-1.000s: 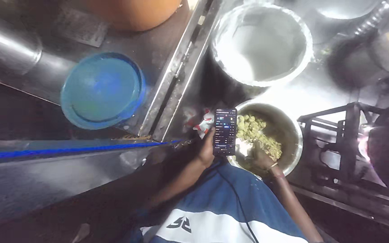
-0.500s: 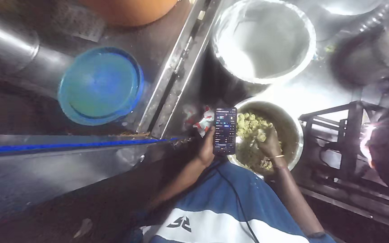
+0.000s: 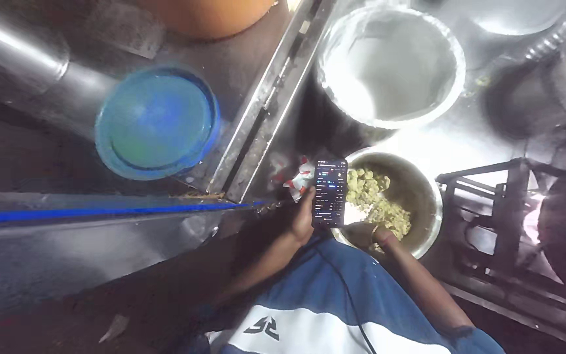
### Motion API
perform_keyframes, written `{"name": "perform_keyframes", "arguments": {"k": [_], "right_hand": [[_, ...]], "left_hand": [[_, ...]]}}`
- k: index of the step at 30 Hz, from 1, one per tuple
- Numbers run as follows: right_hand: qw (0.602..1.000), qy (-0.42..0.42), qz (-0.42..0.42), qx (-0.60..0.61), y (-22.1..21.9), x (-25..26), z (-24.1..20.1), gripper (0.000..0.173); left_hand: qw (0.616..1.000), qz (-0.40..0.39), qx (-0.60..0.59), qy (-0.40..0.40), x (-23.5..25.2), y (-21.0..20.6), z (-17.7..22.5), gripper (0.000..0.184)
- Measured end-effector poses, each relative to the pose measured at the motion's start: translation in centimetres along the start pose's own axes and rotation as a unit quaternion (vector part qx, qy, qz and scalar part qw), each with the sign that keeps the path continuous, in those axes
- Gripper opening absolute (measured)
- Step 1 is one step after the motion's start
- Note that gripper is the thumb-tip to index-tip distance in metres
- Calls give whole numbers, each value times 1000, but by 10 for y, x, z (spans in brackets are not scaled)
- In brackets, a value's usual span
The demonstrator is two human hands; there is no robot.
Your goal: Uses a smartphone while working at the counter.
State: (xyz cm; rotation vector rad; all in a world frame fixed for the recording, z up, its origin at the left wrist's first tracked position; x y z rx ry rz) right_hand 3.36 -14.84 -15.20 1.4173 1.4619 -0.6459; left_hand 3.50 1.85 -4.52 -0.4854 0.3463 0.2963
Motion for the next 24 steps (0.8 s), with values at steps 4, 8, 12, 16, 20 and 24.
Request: {"name": "perform_keyframes", "arguments": {"k": [4, 8, 12, 16, 20, 24], "right_hand": [[990, 73, 1, 123, 24, -24, 11, 21], [931, 1, 162, 327, 51, -50, 46, 34], [842, -50, 308, 439, 42, -53, 81, 30], [821, -9, 347, 454, 45, -56, 80, 28], [804, -52, 372, 461, 48, -56, 79, 33], [865, -61, 286, 407, 33, -52, 64, 71]], "left_hand": [[1000, 10, -3, 7, 1, 0, 1, 54], [1000, -1, -1, 3, 2, -3, 3, 56], [999, -16, -33, 10, -3, -4, -4, 51], [972, -163, -167, 5, -8, -26, 1, 83], [956, -233, -175, -25, -11, -42, 14, 97], [969, -212, -118, -34, -10, -40, 13, 102]]}}
Point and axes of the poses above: each hand's wrist, its own x-axis towards the middle knuckle, its own y-axis out of the back of the hand, z = x × y, the point moved 9 cm from there along x, towards the middle knuckle, and after that the axes turned 9 degrees about -y, right-handed, at the moved point
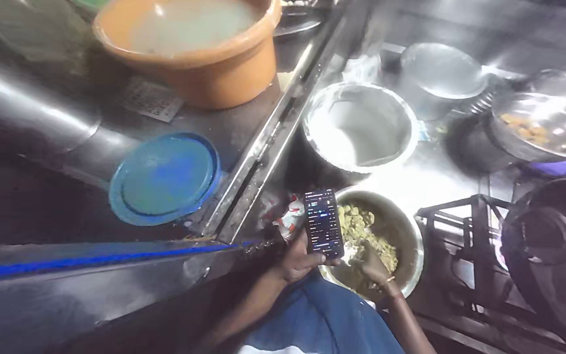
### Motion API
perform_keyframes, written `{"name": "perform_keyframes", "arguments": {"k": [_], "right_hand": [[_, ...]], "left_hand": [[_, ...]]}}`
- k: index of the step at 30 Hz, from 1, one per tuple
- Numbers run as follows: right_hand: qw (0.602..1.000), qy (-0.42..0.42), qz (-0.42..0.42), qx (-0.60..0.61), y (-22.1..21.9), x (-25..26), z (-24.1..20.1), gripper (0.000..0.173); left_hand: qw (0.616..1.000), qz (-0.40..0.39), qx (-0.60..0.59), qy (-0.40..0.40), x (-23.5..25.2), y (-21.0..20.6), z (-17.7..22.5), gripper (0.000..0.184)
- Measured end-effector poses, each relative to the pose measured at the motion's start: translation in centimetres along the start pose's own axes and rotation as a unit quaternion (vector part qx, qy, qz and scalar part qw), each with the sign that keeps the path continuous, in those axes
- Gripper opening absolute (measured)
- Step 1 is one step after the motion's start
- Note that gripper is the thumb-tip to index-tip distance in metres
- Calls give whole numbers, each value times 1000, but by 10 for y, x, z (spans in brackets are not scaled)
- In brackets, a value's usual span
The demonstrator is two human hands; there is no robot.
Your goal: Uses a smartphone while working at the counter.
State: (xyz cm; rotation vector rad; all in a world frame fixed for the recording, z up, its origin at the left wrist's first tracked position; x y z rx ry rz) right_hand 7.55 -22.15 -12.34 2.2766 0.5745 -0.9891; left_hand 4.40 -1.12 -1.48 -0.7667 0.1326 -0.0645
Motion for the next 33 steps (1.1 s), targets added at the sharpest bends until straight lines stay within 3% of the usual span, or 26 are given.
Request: {"name": "perform_keyframes", "arguments": {"k": [2, 7, 10, 13, 15, 18, 22, 24, 26, 29, 33], "right_hand": [[994, 10, -82, -75, -20, -7, -2, 82], [979, -19, -89, -184, -42, -6, 2, 59], [974, -54, -52, -215, -19, -2, -2, 57], [974, -77, 53, -204, 33, 2, -11, 46], [974, -67, 128, -174, 66, 6, -18, 53], [970, -37, 132, -202, 73, 15, -27, 66], [953, -28, -17, -302, 9, 31, -26, 46], [938, 30, -116, -325, -43, 33, -22, 44], [923, 95, -164, -334, -76, 16, -29, 41], [913, 69, -242, -320, -91, -15, -49, 39], [886, 66, -264, -375, -79, -2, -16, 40]], "left_hand": [[1000, 9, 15, 8, -2, 3, -3, 104], [1000, 12, 5, -8, -4, 7, -3, 114], [1000, 10, 7, -20, -6, 8, -1, 107], [1000, 23, 3, -11, -8, 10, 1, 97], [1000, 24, 4, -11, -9, 12, 2, 92], [1000, 26, -2, -16, -9, 14, 2, 89], [1000, 12, 3, -17, -6, 14, 1, 90], [1000, 15, 0, -16, -6, 15, -1, 91], [1000, 19, -10, -16, -5, 16, -2, 91], [1000, 28, 8, -7, -6, 17, 0, 90], [999, 35, 8, -10, -2, 17, 0, 87]]}}
Point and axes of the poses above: each hand's wrist, its own x-axis towards the middle knuckle, its own y-axis out of the back of the hand, z = x × y, the point moved 9 cm from there along x, towards the middle knuckle, and after that the axes turned 9 degrees about -y, right-handed, at the moved point
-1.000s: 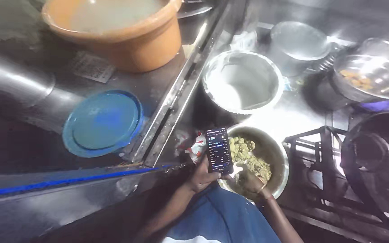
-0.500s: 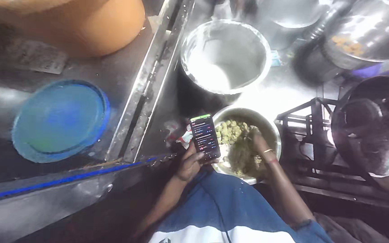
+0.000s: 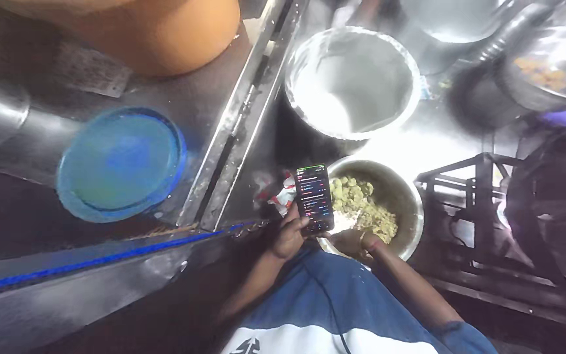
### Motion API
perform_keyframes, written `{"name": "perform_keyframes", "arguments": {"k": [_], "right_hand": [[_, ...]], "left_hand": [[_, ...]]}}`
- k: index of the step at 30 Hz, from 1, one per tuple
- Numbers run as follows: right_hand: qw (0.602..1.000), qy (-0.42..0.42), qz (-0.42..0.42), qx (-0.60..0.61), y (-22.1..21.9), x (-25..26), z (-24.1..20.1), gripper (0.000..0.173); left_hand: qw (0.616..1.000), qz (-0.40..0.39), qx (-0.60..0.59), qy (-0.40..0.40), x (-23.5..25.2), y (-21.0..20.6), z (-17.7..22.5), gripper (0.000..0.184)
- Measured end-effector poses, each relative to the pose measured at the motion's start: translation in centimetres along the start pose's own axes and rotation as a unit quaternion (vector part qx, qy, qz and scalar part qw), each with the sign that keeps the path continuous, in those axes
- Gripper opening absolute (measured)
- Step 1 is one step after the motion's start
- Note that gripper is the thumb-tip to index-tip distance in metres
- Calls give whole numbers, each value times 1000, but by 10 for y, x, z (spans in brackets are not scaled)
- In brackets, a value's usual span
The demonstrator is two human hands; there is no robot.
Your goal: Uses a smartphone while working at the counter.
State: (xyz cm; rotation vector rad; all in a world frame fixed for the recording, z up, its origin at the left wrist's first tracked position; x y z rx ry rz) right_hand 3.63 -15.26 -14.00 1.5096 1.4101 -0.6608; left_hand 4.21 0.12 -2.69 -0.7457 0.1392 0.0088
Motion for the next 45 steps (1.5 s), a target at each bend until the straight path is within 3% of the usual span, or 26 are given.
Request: {"name": "perform_keyframes", "arguments": {"k": [4, 8, 12, 15, 18, 21, 24, 25, 27, 30, 33, 36, 40, 45], "right_hand": [[987, -81, -46, -129, 1, -15, 11, 29], [980, -161, -29, -116, 5, -49, 14, 35], [993, -103, -27, -52, 0, -57, 14, 35], [993, -27, 5, 119, 24, -61, 37, 27], [940, 8, 132, 314, 45, -65, 68, 30], [854, -46, 259, 449, 52, -75, 86, 26], [770, -61, 291, 565, 39, -78, 90, 26], [764, -46, 287, 576, 36, -77, 88, 20], [819, -17, 280, 500, 37, -69, 85, 18], [886, -68, 307, 340, 44, -61, 80, 36], [895, -149, 324, 267, 56, -64, 82, 52], [898, -164, 315, 258, 67, -73, 86, 80], [957, -233, 156, 73, 46, -73, 66, 43], [979, -203, 22, -21, 3, -57, 20, 40]], "left_hand": [[1000, 3, -10, 13, -2, 4, -1, 81], [1000, 6, 6, 14, 1, 1, 1, 86], [1000, 19, 8, 20, 0, 2, -2, 84], [1000, 1, 7, 15, -1, 1, -2, 81], [1000, 2, 19, 19, -2, 2, -1, 78], [999, 9, 25, 20, 0, -2, 0, 71], [999, 15, 28, 24, 1, -6, -1, 70], [999, 18, 31, 24, 0, -6, -2, 72], [999, 23, 32, 20, -2, -5, -3, 77], [999, 37, 23, 3, -3, -6, -2, 83], [999, 46, 20, -5, -4, -6, 2, 76], [998, 54, 33, 3, -8, -1, 2, 77], [999, 41, 16, 2, -12, 0, 2, 82], [997, 64, 33, 15, -13, 3, -4, 84]]}}
Point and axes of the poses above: each hand's wrist, its own x-axis towards the middle knuckle, its own y-axis out of the back of the hand, z = x × y, the point moved 9 cm from there along x, towards the middle knuckle, and after that the axes turned 9 degrees about -y, right-handed, at the moved point
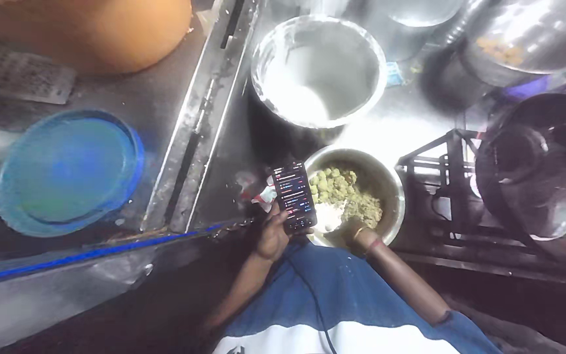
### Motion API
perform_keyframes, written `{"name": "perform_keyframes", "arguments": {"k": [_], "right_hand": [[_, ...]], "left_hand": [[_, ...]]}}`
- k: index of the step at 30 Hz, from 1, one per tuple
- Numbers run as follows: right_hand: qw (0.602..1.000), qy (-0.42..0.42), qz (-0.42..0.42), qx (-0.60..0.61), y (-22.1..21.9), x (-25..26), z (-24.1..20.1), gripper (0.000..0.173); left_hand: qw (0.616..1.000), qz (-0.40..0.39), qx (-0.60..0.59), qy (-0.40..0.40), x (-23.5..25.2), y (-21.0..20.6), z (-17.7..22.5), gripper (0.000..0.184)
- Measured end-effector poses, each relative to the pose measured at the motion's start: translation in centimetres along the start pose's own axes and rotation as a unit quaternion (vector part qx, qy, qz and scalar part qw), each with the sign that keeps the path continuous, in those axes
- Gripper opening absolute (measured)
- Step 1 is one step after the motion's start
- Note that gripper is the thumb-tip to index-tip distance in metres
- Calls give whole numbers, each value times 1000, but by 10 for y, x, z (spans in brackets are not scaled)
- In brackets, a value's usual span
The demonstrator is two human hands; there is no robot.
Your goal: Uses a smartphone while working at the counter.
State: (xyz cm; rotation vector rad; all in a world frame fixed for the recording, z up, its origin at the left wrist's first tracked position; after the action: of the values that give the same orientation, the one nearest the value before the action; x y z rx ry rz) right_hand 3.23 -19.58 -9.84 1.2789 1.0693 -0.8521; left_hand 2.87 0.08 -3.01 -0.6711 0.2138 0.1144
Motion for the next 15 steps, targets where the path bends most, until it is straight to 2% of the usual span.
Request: {"name": "perform_keyframes", "arguments": {"k": [3, 5, 7, 8, 10, 13, 15], "right_hand": [[994, 102, -25, -13, 7, -6, -15, 36], [976, 191, -7, 108, 28, -9, -6, 30], [928, 251, 17, 276, 38, 5, 14, 33], [905, 246, 29, 347, 41, 8, 24, 38], [867, 194, 70, 453, 45, 12, 43, 36], [803, 161, 99, 565, 33, 27, 64, 30], [799, 168, 106, 568, 25, 38, 71, 32]], "left_hand": [[1000, 8, 11, -26, -2, -2, 4, 81], [999, 2, 14, -50, 1, -2, 7, 82], [998, 5, 12, -57, 1, 4, 6, 83], [998, 7, 6, -55, -1, 9, 6, 83], [999, 14, 9, -48, -1, 15, 6, 79], [998, -14, 2, -53, 4, 7, 7, 55], [997, -34, -14, -71, 8, 1, 10, 43]]}}
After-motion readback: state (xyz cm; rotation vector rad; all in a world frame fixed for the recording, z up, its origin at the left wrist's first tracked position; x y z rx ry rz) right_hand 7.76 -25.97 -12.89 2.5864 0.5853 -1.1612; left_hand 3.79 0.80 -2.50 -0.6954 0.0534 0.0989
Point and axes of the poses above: each hand's wrist, its own x-axis towards the middle knuckle, its own y-axis out of the back of the hand, z = x × y, the point moved 9 cm from there along x, towards the middle knuckle, and after that the axes turned 9 degrees about -y, right-handed, at the moved point
